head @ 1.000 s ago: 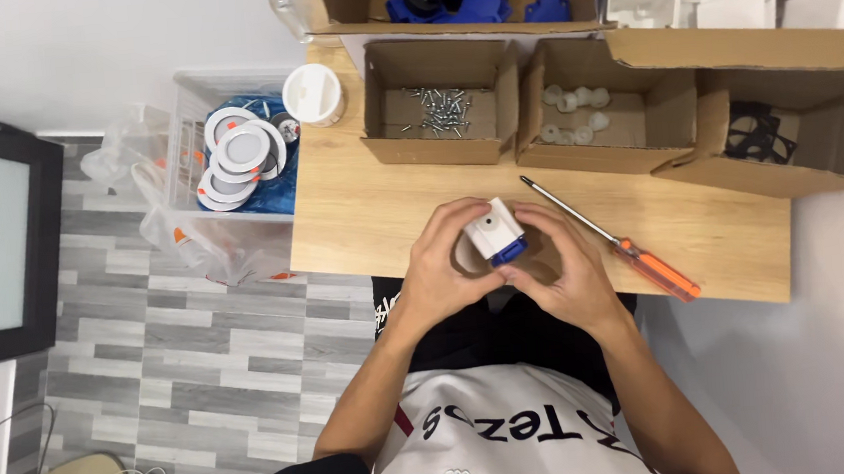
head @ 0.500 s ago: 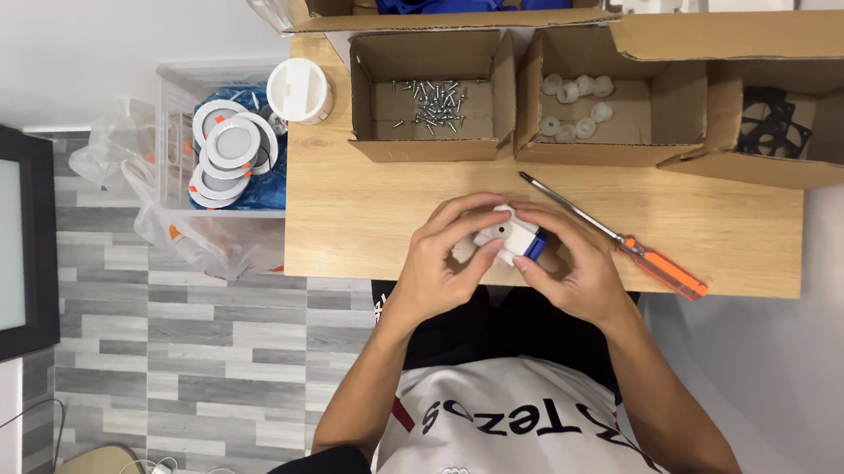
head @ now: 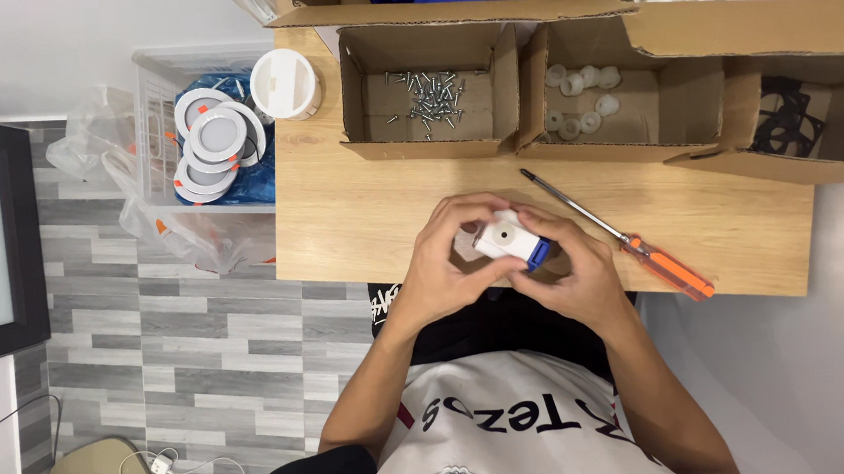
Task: The person assembles a blue plastic electrical component with a white box using a screwdriver. They tighten screws on the blue component, then attach it to the white box and secure it with additional screws.
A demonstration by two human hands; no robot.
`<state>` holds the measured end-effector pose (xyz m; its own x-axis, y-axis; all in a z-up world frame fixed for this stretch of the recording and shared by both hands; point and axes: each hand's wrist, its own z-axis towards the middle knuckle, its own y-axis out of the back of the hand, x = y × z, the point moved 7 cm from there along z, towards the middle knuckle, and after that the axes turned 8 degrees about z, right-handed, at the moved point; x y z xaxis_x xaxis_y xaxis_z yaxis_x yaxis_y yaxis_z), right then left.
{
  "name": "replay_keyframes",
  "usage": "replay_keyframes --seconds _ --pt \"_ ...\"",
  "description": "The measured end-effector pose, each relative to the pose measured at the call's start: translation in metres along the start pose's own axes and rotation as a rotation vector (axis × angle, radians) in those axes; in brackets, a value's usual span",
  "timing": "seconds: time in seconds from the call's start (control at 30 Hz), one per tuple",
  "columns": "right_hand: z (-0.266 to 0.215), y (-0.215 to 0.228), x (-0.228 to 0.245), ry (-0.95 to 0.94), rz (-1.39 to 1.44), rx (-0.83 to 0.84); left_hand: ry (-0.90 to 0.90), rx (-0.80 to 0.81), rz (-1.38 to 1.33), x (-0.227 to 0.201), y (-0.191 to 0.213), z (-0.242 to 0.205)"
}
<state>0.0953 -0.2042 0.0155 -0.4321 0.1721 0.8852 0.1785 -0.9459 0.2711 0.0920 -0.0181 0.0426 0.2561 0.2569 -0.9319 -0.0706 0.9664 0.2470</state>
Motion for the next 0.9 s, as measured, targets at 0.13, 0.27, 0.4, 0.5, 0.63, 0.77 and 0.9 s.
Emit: replay_keyframes --seconds 0.13,0.27,0.4,0.5,0.63,0.77,0.9 --pt "0.004 -0.001 0.006 0.014 -0.001 0.002 -0.032 0.026 0.018 -0.005 0.001 -0.001" --pt "0.008 -0.002 0.009 0.021 0.022 0.011 -0.011 -0.039 -0.062 0.003 0.002 -0.006" --pt "0.005 0.000 0.007 0.011 0.021 0.014 0.034 -0.010 -0.016 -0.002 0.002 -0.005" --pt "0.007 -0.001 0.008 0.026 0.027 0.015 -0.018 0.001 0.016 -0.007 0.002 -0.004" --pt "0.004 0.000 0.007 0.028 0.048 0.012 -0.031 -0.023 -0.039 -0.005 0.004 -0.006" --pt "0.009 0.001 0.014 0.031 0.051 0.008 -0.153 0.005 0.041 -0.016 0.002 -0.007" --pt "0.010 0.002 0.015 0.032 0.053 0.009 -0.216 0.005 0.137 -0.025 0.006 -0.003"
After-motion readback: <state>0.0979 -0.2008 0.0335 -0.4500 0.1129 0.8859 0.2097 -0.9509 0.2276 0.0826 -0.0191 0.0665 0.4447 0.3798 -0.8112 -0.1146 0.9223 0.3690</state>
